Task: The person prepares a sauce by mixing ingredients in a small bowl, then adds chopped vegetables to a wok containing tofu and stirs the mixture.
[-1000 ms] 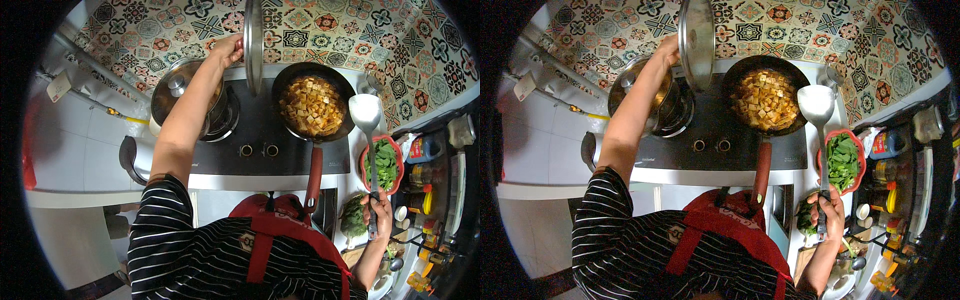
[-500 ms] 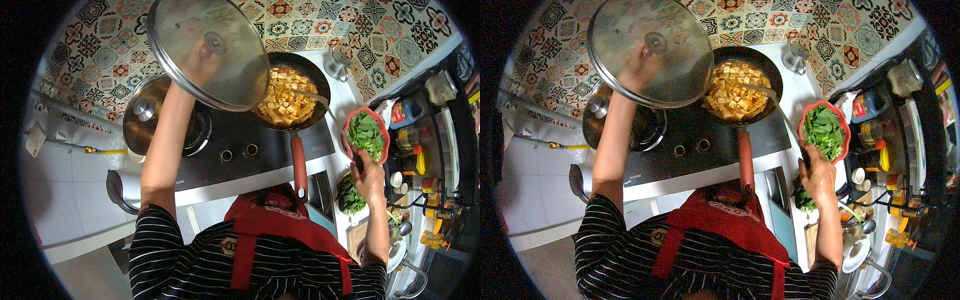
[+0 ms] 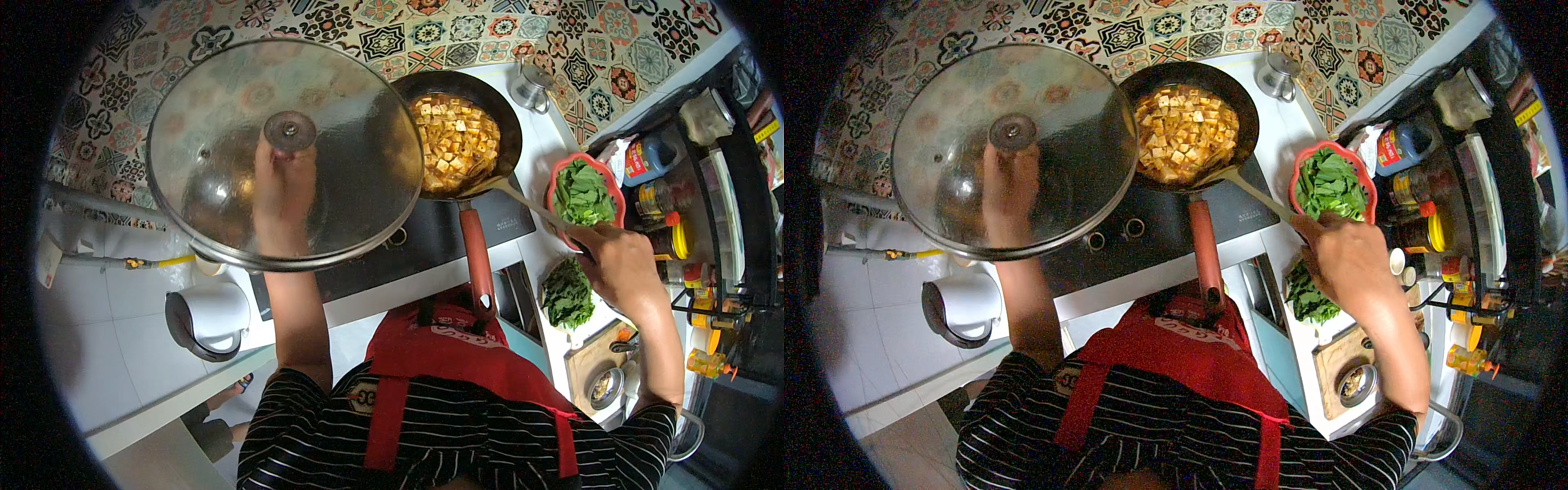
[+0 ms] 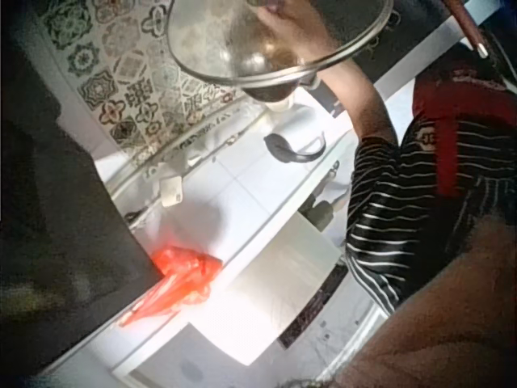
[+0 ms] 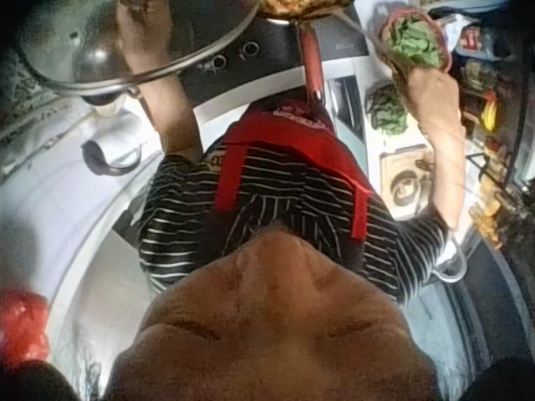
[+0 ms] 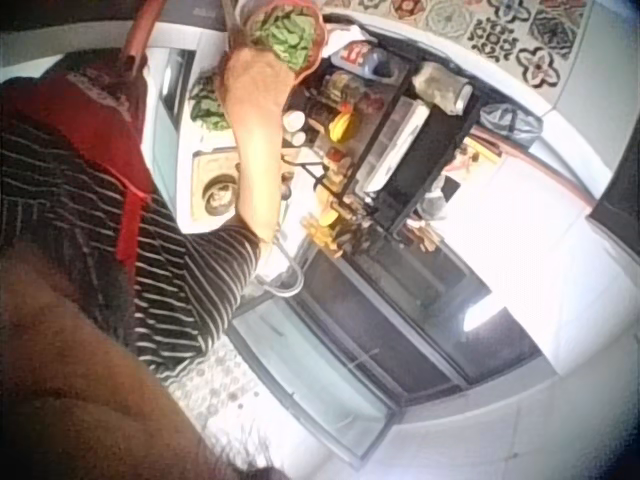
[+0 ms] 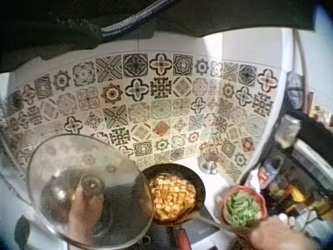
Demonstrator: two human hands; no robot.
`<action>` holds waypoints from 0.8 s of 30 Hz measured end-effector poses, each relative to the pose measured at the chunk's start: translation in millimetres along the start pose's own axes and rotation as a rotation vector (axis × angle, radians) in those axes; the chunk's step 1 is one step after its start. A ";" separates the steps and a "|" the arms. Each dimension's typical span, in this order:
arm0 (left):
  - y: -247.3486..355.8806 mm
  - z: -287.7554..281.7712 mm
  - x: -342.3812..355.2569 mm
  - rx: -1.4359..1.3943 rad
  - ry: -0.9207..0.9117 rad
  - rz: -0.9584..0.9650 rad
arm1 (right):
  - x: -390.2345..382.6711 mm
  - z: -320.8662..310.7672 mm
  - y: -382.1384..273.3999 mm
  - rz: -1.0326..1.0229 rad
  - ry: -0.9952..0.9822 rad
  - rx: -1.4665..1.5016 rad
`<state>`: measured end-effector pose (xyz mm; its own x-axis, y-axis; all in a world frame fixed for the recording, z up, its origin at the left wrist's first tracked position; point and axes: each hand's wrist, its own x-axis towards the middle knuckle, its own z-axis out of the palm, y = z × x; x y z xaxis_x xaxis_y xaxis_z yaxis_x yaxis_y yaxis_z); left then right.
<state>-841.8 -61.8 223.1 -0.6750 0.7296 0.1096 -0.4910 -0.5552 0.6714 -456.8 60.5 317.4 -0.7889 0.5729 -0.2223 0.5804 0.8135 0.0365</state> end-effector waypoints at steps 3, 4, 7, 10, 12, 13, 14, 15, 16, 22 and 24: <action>4.2 -10.1 -15.9 -0.067 0.065 -0.050 | 11.1 6.7 -10.4 0.015 -0.060 0.046; 4.7 -12.8 -21.7 -0.109 0.056 -0.030 | 15.6 19.4 -12.3 0.027 -0.050 0.101; 5.3 -20.0 -27.3 -0.094 0.173 0.063 | 28.9 54.1 -21.3 0.026 -0.082 0.144; 18.9 -28.0 -32.7 -0.199 0.052 -0.048 | 39.9 83.6 -36.6 0.074 0.052 0.182; 23.2 -19.9 -34.2 -0.166 0.084 -0.018 | 49.8 100.5 -42.6 0.074 0.103 0.222; 23.7 -17.9 -33.9 -0.148 0.093 0.006 | 54.0 105.5 -45.5 0.076 0.129 0.241; 23.9 -16.3 -34.0 -0.130 0.101 0.032 | 59.8 107.1 -48.4 0.111 0.064 0.238; 23.5 -15.3 -34.2 -0.122 0.138 0.044 | 65.6 113.5 -50.6 0.104 0.102 0.243; 22.7 -14.6 -34.2 -0.114 0.174 0.056 | 71.6 122.2 -52.5 0.098 0.139 0.247; 20.6 -30.1 -33.9 -0.157 0.115 -0.021 | 105.0 133.2 -59.1 0.110 0.177 0.271; 20.7 -33.0 -35.2 -0.164 0.161 -0.038 | 93.2 115.7 -54.1 0.092 0.099 0.315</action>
<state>-846.4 -112.2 208.9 -0.7272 0.6853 -0.0401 -0.5914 -0.5957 0.5435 -538.4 58.3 182.0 -0.7373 0.6617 -0.1360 0.6715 0.6961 -0.2540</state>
